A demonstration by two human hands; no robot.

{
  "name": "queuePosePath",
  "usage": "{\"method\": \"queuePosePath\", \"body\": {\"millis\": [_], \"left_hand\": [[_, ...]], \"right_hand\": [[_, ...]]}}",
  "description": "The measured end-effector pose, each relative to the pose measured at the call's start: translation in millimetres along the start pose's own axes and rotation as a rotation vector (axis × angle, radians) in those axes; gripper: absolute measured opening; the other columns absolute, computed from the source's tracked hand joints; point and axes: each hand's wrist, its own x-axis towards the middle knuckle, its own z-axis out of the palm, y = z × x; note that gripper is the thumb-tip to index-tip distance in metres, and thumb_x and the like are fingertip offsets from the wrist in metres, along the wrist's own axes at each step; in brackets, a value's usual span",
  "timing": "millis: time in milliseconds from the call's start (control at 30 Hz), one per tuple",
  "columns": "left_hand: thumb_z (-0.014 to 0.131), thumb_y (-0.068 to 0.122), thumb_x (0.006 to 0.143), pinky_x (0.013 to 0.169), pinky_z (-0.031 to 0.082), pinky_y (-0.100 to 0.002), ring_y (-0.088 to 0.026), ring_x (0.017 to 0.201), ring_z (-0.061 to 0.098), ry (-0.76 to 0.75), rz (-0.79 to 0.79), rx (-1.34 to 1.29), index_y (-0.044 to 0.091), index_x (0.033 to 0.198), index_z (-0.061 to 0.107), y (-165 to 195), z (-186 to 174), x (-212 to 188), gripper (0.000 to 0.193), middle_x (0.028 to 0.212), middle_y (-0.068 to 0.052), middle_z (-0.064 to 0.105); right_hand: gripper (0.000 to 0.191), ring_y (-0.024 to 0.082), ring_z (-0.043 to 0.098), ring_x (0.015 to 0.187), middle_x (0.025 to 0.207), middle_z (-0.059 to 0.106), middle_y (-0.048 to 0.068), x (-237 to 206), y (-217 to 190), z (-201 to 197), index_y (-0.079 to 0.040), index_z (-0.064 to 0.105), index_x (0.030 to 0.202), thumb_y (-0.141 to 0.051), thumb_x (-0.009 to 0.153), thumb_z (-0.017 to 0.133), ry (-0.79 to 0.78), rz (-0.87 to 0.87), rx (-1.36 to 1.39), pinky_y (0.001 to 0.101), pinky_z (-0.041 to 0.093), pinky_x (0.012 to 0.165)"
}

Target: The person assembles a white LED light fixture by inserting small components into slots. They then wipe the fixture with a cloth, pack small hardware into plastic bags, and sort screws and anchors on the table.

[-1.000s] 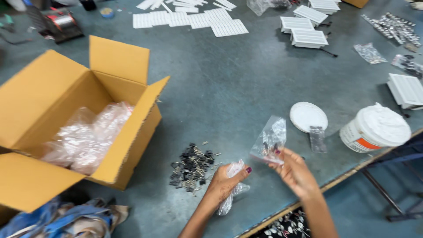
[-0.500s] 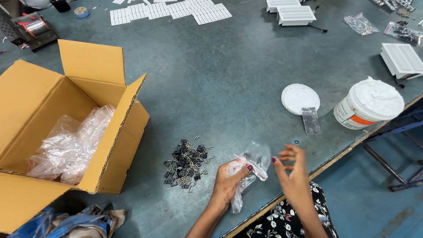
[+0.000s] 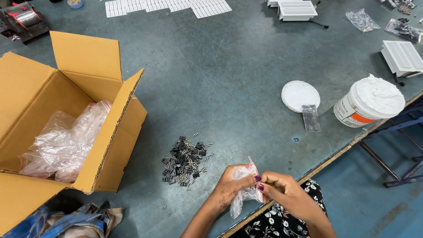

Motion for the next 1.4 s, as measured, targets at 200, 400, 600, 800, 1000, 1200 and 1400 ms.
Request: {"method": "queuePosePath", "body": {"millis": [200, 400, 600, 800, 1000, 1200, 1400], "left_hand": [[0.08, 0.012, 0.078, 0.076, 0.061, -0.026, -0.011, 0.084, 0.072, 0.137, -0.097, 0.111, 0.003, 0.113, 0.058, 3.1, 1.5, -5.6, 0.042, 0.092, -0.004, 0.073], [0.077, 0.014, 0.08, 0.055, 0.052, -0.026, -0.012, 0.064, 0.063, 0.084, -0.014, 0.212, -0.003, 0.104, 0.069, 26.5, -9.0, -12.4, 0.031, 0.077, -0.005, 0.068], [0.07, 0.013, 0.083, 0.052, 0.045, -0.028, -0.01, 0.059, 0.056, 0.143, 0.199, 0.527, -0.002, 0.085, 0.072, 43.3, 1.4, -12.7, 0.016, 0.071, -0.004, 0.065], [0.07, 0.02, 0.077, 0.056, 0.049, -0.037, -0.021, 0.054, 0.06, 0.44, 0.443, 0.932, -0.001, 0.079, 0.064, 57.5, 16.0, -22.5, 0.022, 0.064, -0.015, 0.064], [0.072, 0.021, 0.075, 0.063, 0.051, -0.039, -0.027, 0.065, 0.066, 0.309, 0.535, 1.017, 0.0, 0.082, 0.064, 63.4, 15.7, -22.8, 0.023, 0.075, -0.016, 0.066], [0.074, 0.025, 0.075, 0.066, 0.052, -0.041, -0.031, 0.071, 0.068, 0.155, 0.427, 1.075, 0.001, 0.085, 0.066, 61.0, 19.1, -24.4, 0.028, 0.08, -0.017, 0.067], [0.071, 0.025, 0.075, 0.064, 0.054, -0.04, -0.03, 0.064, 0.069, 0.266, 0.458, 1.074, 0.0, 0.078, 0.066, 65.9, 15.3, -25.5, 0.026, 0.071, -0.018, 0.067]], "right_hand": [[0.021, 0.009, 0.052, 0.059, 0.066, 0.056, -0.001, 4.3, 46.1, -7.8, -0.002, 0.061, 0.077, -0.012, 0.094, 0.054, 0.044, -0.081, 0.112, 0.0251, 0.042, 0.053], [0.022, 0.008, 0.039, 0.051, 0.059, 0.051, -0.001, 4.9, 51.3, -18.1, 0.0, 0.063, 0.069, -0.006, 0.081, 0.045, 0.37, -0.18, 0.003, 0.027, 0.031, 0.046], [0.012, 0.009, 0.043, 0.056, 0.062, 0.052, 0.002, -11.4, 10.4, -9.7, 0.002, 0.057, 0.071, -0.004, 0.08, 0.052, 0.309, -0.32, -0.344, 0.0296, 0.034, 0.049], [0.017, 0.009, 0.043, 0.058, 0.062, 0.045, 0.005, -2.2, -16.8, 17.6, 0.002, 0.052, 0.072, -0.007, 0.085, 0.058, 0.265, -0.221, -0.46, 0.0308, 0.035, 0.053], [0.013, 0.007, 0.053, 0.062, 0.068, 0.061, 0.0, 4.0, -31.2, 29.3, -0.005, 0.059, 0.088, -0.01, 0.082, 0.069, 0.36, -0.1, -0.337, 0.0259, 0.046, 0.057], [0.014, 0.009, 0.055, 0.064, 0.067, 0.061, 0.0, 7.4, -13.5, 23.0, -0.003, 0.065, 0.085, -0.014, 0.09, 0.071, 0.57, -0.223, -0.504, 0.0258, 0.048, 0.061], [0.031, 0.015, 0.06, 0.078, 0.087, 0.064, 0.007, 8.3, 7.5, 4.7, -0.004, 0.057, 0.113, -0.014, 0.087, 0.069, 0.581, -0.214, -0.269, 0.0304, 0.05, 0.069]]}}
